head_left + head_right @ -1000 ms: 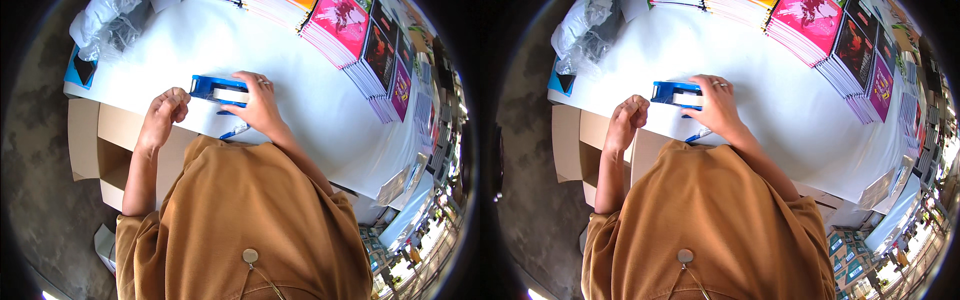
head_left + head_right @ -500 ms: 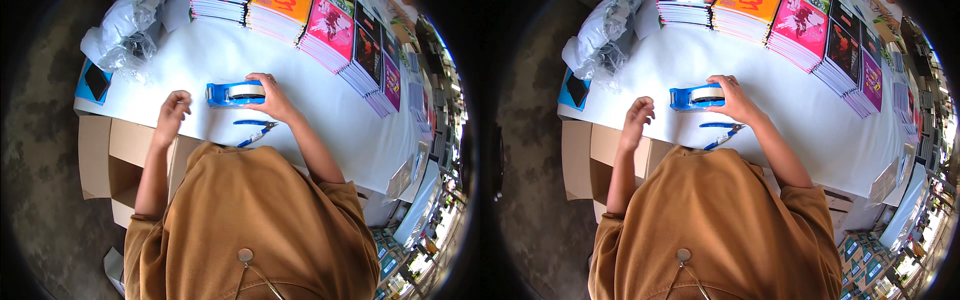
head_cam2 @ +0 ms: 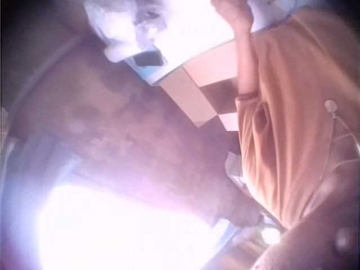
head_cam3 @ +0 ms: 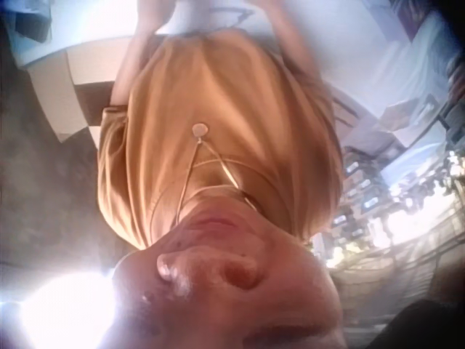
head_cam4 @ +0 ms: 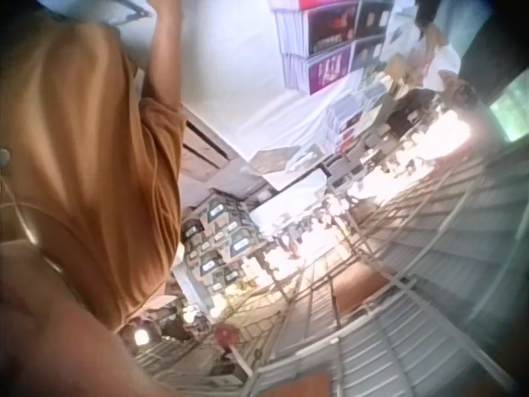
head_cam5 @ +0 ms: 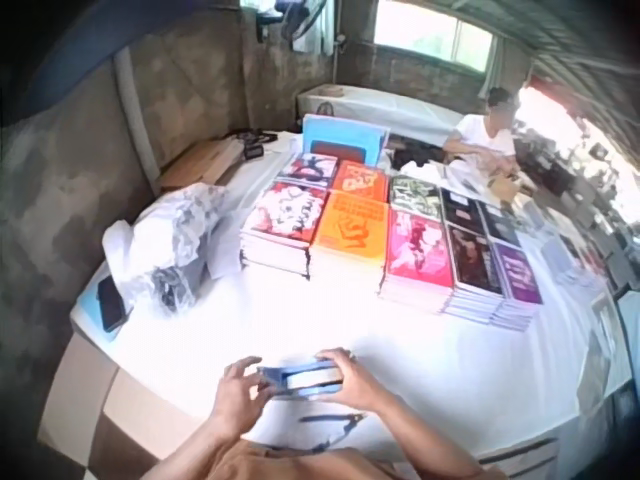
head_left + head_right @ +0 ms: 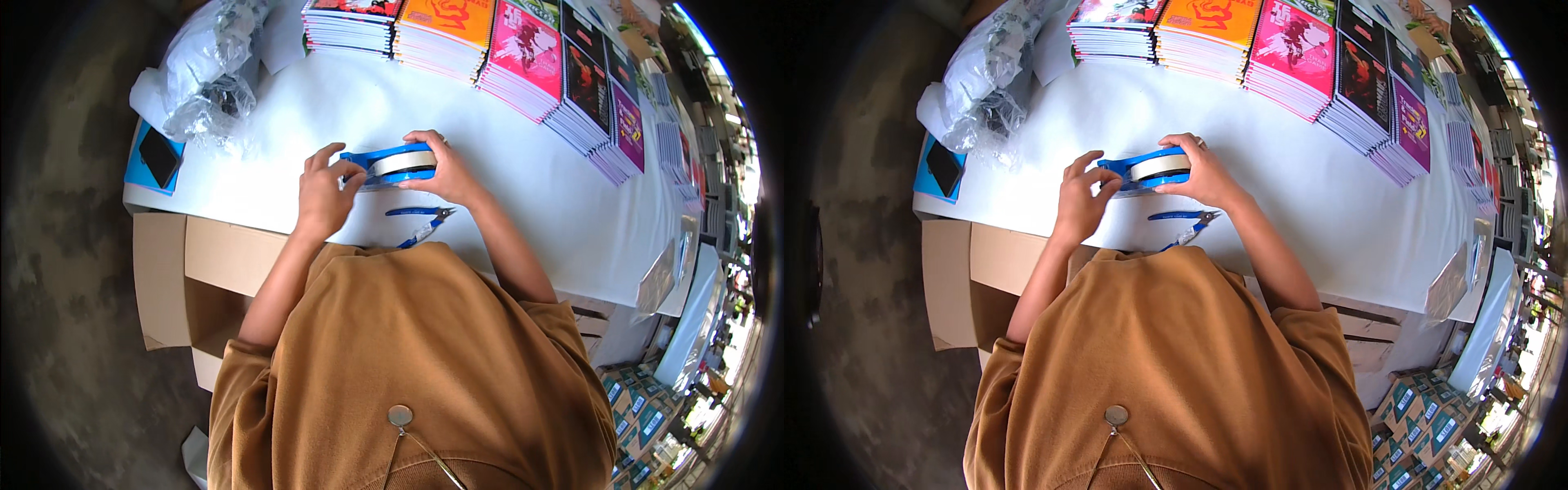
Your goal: The person organizes a stack of pink and blue papers by hand, then walks to another table and uses a tape dispenser to prepare tape.
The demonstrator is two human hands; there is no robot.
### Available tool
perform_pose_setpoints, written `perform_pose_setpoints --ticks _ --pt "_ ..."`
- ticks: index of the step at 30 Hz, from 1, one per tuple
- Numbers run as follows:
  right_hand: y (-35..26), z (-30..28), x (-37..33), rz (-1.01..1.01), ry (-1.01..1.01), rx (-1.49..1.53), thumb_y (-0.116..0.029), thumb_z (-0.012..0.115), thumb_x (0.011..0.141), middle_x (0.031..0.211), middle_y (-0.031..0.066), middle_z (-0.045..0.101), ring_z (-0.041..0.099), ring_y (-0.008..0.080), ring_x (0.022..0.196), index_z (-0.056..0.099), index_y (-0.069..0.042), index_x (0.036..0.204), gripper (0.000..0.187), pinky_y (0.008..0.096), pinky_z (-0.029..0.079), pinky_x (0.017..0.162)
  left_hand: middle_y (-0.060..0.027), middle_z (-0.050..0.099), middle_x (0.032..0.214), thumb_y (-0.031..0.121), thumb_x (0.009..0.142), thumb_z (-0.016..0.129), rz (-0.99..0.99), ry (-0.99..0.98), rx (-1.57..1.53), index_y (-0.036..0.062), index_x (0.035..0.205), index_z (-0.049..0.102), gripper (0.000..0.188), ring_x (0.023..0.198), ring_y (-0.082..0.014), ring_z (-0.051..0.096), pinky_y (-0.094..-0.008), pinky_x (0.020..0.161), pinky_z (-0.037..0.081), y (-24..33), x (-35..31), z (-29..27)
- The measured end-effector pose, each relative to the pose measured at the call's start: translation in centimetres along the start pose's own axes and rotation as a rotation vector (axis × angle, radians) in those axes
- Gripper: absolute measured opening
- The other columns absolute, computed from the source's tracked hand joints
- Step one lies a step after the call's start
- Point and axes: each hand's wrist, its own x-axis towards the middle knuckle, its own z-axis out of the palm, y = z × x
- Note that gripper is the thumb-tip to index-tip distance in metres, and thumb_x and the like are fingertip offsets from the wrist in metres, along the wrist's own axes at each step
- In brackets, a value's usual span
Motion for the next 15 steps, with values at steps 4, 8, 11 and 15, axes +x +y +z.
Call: perform_pose_setpoints --ticks 4,8,11,15 --pt "0.2 0.2 -0.1 0.034 0.014 0.07 -0.013 0.082 0.061 0.113 0.0108 0.052 0.051 0.0216 0.107 0.043 -0.008 0.121 0.071 0.0337 0.042 0.091 -0.0167 0.054 0.118 0.013 0.083 0.062 -0.106 -0.158 -0.366 0.0033 0.09 0.067 0.012 0.109 -0.0266 0.05 -0.035 0.089 0.041 -0.9 0.7 -2.7" --pt "0.2 0.2 -0.1 0.036 0.007 0.082 -0.013 0.082 0.061 0.112 0.0111 0.053 0.052 0.0216 0.107 0.043 -0.008 0.121 0.071 0.0335 0.042 0.092 -0.0144 0.06 0.104 0.011 0.086 0.058 -0.135 -0.164 -0.448 0.001 0.092 0.065 0.014 0.098 -0.0221 0.056 -0.0316 0.084 0.044 -2.9 1.0 -3.6" --pt "0.5 0.3 0.0 0.029 0.006 0.074 -0.012 0.082 0.06 0.112 0.0108 0.052 0.051 0.0214 0.107 0.043 -0.008 0.121 0.072 0.0334 0.042 0.092 -0.0064 0.064 0.082 0.01 0.088 0.054 -0.243 -0.134 -0.379 -0.0024 0.094 0.062 0.016 0.081 -0.0162 0.061 -0.0273 0.074 0.046 -4.0 0.8 -4.3" --pt "0.5 0.4 0.1 -0.004 0.007 0.09 -0.011 0.082 0.06 0.113 0.0105 0.051 0.051 0.0212 0.108 0.043 -0.008 0.121 0.072 0.0331 0.042 0.093 -0.0054 0.065 0.087 0.012 0.09 0.052 -0.408 -0.275 -0.625 0.0002 0.096 0.061 0.016 0.08 -0.011 0.061 -0.0246 0.069 0.046 -5.3 0.8 -3.7"
